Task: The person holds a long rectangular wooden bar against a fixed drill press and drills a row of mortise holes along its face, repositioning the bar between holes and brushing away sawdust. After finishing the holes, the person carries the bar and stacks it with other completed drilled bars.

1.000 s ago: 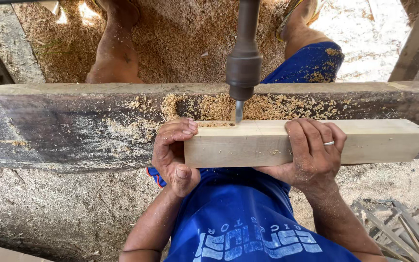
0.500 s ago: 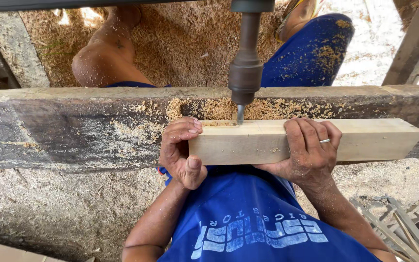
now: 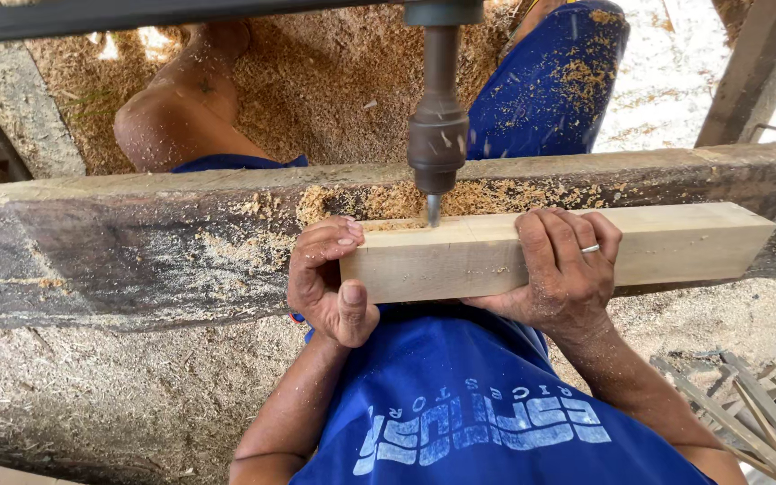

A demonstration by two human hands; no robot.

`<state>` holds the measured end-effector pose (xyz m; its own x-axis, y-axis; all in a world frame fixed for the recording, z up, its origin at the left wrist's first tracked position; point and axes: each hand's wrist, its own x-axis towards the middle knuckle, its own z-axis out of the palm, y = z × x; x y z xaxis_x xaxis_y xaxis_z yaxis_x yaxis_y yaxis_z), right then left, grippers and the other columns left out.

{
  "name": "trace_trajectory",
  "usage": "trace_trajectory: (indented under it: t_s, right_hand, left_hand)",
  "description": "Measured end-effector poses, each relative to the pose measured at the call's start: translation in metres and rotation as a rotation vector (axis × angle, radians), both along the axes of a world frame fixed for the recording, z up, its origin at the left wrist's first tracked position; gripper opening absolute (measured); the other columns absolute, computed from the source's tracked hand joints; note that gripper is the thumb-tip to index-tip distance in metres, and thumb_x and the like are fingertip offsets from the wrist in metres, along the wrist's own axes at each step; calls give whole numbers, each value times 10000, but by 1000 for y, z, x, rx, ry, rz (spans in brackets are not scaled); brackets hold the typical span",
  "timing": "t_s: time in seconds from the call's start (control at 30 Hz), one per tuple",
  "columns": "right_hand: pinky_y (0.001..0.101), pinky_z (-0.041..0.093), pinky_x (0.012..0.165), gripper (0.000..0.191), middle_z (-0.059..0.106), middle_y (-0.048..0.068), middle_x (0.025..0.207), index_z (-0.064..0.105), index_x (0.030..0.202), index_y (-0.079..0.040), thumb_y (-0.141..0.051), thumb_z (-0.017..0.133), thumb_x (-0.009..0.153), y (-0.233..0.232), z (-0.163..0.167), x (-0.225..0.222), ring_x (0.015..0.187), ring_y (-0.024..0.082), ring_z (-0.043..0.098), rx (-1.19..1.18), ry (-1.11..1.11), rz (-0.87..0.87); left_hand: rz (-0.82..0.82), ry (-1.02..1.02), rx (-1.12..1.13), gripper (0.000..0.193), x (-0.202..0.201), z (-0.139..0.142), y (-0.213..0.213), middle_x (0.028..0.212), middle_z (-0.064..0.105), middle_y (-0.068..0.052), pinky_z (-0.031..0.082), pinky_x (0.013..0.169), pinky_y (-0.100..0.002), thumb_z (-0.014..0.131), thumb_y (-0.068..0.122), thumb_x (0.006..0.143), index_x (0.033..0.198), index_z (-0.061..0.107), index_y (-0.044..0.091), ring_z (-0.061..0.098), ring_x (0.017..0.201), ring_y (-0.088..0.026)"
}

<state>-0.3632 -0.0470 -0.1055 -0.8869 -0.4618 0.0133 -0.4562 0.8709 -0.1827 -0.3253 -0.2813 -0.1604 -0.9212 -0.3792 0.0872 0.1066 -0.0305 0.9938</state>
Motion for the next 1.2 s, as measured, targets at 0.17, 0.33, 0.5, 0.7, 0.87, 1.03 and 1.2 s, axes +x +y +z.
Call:
trace_trajectory:
  t_s: [0.17, 0.33, 0.5, 0.7, 0.87, 1.03, 1.2]
  right_hand:
    - [505, 439, 975, 998, 652, 141, 1021, 650, 1070, 13, -893, 794, 677, -2, 3, -4, 952, 286, 643, -7, 0, -7]
    - [508, 438, 985, 989, 647, 136, 1027, 645, 1071, 12, -881, 812, 680, -1, 2, -10, 970, 290, 641, 4, -2, 1]
    - [510, 429, 1008, 1001, 642, 139, 1047, 641, 1079, 8, -890, 807, 670, 2, 1, -14, 991, 295, 630, 12, -6, 9]
    - [498, 420, 1009, 1004, 626, 133, 1032, 652, 1085, 4, -901, 734, 658, 4, -3, -19, 978, 284, 615, 38, 6, 21]
    - [486, 426, 1015, 1009, 631, 130, 1053, 652, 1097, 11, -904, 733, 678, 3, -5, -24, 992, 279, 607, 35, 30, 16]
    - [484, 425, 997, 983, 622, 123, 1050, 650, 1094, 2, -886, 758, 686, 3, -6, -31, 993, 283, 602, 28, 48, 18]
    - [479, 425, 1012, 992, 628, 118, 1103, 654, 1174, 2, -863, 829, 720, 2, -4, -26, 1047, 281, 609, 7, 52, 19]
  left_hand:
    - [5, 5, -12, 437, -4, 1, 1, 1078, 613, -160, 532, 958, -421, 609, 425, 1025, 1071, 559, -7, 615, 1063, -270]
    - [12, 22, -11, 436, -8, -2, 2, 1083, 611, -165, 532, 960, -417, 611, 418, 1023, 1083, 550, -10, 612, 1052, -266]
    - [27, 22, 35, 419, -11, -1, 5, 1096, 595, -161, 531, 965, -413, 619, 395, 1028, 1088, 547, -14, 600, 1025, -246]
    - [38, 27, 29, 386, -16, -2, 6, 1108, 592, -150, 538, 953, -392, 612, 361, 1038, 1091, 547, -16, 599, 1027, -223]
    - [26, 19, 17, 339, -21, -1, 5, 1128, 595, -150, 537, 967, -383, 613, 311, 1051, 1106, 549, -17, 605, 1044, -220]
    - [27, 11, 18, 300, -27, -2, 4, 1139, 603, -147, 528, 967, -359, 609, 276, 1053, 1121, 556, -11, 611, 1052, -212]
    - [38, 19, 49, 252, -23, -4, 4, 1160, 613, -131, 512, 999, -335, 604, 229, 1067, 1143, 563, -8, 608, 1070, -194]
